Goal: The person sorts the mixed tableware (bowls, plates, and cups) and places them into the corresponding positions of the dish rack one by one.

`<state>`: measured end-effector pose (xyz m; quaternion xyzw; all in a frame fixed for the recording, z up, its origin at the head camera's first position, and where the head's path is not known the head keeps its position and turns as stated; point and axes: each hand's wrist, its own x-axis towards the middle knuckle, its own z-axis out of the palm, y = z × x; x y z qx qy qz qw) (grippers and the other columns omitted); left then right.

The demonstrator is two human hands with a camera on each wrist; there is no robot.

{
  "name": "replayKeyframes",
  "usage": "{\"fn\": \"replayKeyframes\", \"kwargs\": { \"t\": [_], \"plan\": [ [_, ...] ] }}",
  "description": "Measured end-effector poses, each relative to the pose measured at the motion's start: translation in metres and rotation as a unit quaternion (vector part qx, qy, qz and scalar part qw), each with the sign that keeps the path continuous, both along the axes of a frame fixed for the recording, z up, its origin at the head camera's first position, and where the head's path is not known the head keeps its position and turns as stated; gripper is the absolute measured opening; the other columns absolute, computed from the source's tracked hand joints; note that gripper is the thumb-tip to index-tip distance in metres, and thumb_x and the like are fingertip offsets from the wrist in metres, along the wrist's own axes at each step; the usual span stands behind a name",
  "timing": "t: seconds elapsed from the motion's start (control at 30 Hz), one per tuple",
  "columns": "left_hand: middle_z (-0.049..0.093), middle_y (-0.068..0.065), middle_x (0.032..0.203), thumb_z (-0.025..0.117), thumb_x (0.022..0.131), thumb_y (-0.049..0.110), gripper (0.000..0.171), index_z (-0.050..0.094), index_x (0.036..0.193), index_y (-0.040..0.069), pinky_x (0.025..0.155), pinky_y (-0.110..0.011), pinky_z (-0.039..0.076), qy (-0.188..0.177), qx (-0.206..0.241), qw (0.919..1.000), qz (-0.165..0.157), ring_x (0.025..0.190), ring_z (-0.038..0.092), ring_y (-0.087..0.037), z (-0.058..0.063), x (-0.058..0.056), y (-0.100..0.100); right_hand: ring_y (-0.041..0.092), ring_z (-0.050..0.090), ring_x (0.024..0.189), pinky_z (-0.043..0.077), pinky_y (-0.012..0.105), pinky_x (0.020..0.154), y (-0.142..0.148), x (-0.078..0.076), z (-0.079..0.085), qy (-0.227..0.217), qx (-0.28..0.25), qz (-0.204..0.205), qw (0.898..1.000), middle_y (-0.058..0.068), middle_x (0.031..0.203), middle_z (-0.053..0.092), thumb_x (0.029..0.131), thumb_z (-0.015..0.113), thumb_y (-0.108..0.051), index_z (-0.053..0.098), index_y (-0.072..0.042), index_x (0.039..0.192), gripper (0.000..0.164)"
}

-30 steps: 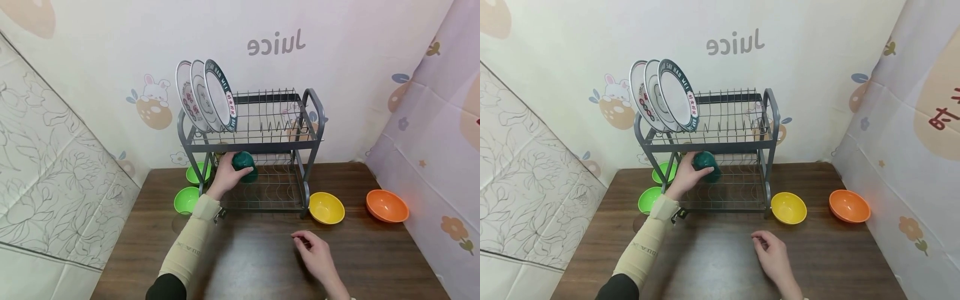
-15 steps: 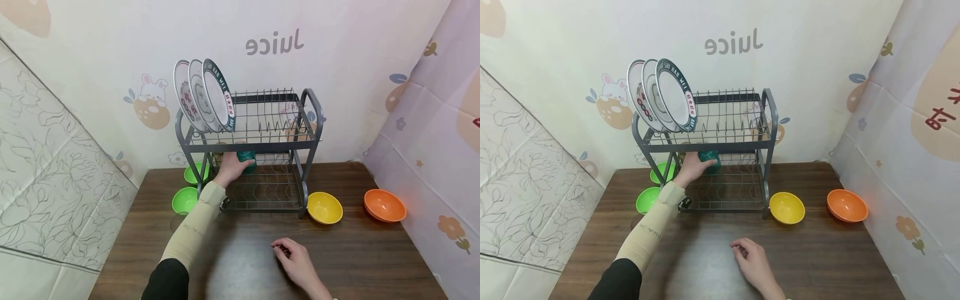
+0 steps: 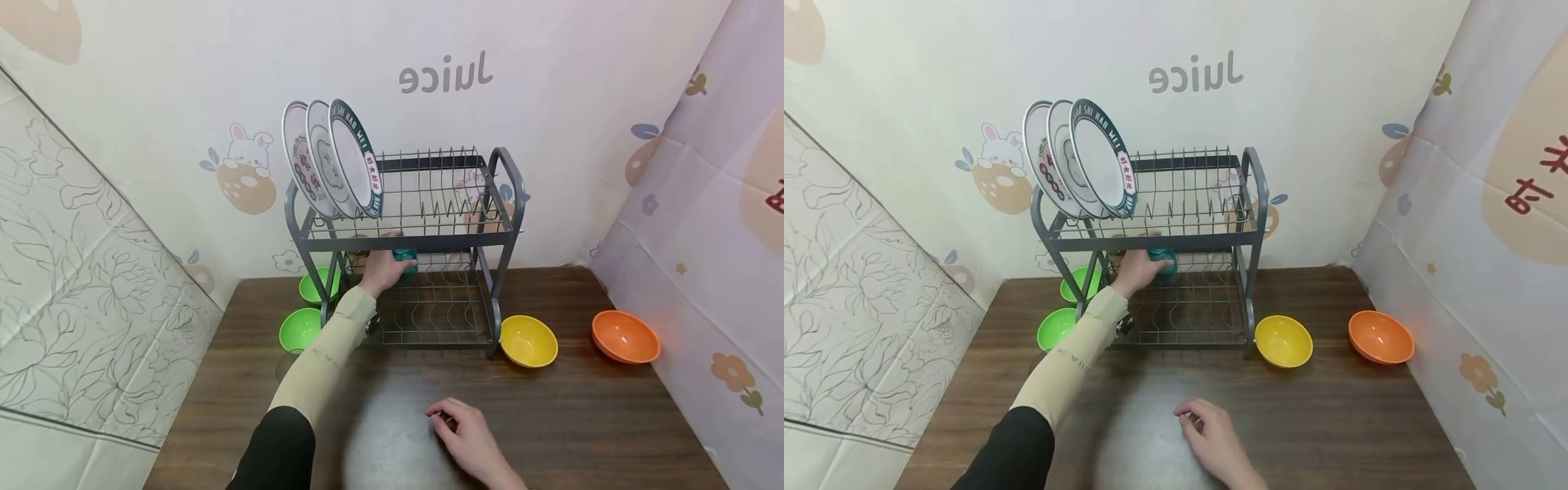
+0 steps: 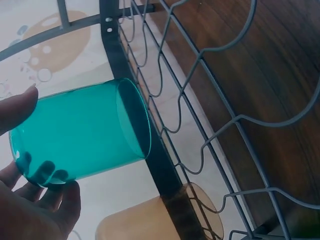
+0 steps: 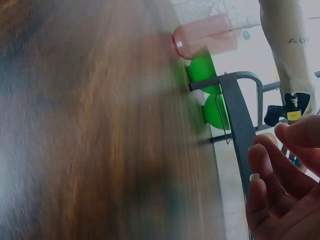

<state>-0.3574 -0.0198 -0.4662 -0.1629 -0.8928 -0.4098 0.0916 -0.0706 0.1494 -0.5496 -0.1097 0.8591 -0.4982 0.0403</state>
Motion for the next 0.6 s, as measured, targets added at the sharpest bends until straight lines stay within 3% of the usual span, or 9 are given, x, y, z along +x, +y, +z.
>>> {"fn": "replayKeyframes", "kwargs": {
  "t": [0.17,0.33,0.6],
  "plan": [
    [0.049,-0.011,0.143,0.081,0.086,0.02,0.07,0.047,0.145,0.01,0.095,-0.042,0.049,-0.015,-0.01,0.9998,0.006,0.118,0.056,-0.028,-0.005,-0.007,0.006,0.004,0.058,0.077,0.051,0.025,0.068,0.012,-0.005,0.005,-0.001,0.024,-0.049,0.999,0.0,0.092,0.068,0.094,0.066,-0.007,0.073,-0.019,0.097,0.014],
    [0.051,-0.011,0.14,0.08,0.087,0.02,0.068,0.047,0.145,0.013,0.095,-0.043,0.049,-0.031,-0.013,0.9993,0.017,0.117,0.057,-0.028,-0.011,-0.012,0.011,0.004,0.057,0.075,0.05,0.025,0.068,0.028,-0.01,0.005,0.035,0.035,-0.116,0.992,-0.005,0.088,0.068,0.092,0.07,-0.005,0.073,-0.023,0.092,0.019],
    [0.051,-0.012,0.141,0.078,0.088,0.021,0.068,0.044,0.147,0.014,0.094,-0.044,0.049,-0.058,-0.011,0.9977,0.033,0.118,0.057,-0.029,-0.017,-0.018,0.013,0.002,0.057,0.072,0.05,0.024,0.065,0.057,-0.007,0.0,0.061,0.053,-0.16,0.984,-0.008,0.088,0.069,0.091,0.07,-0.002,0.074,-0.017,0.094,0.016]
  ]
}}
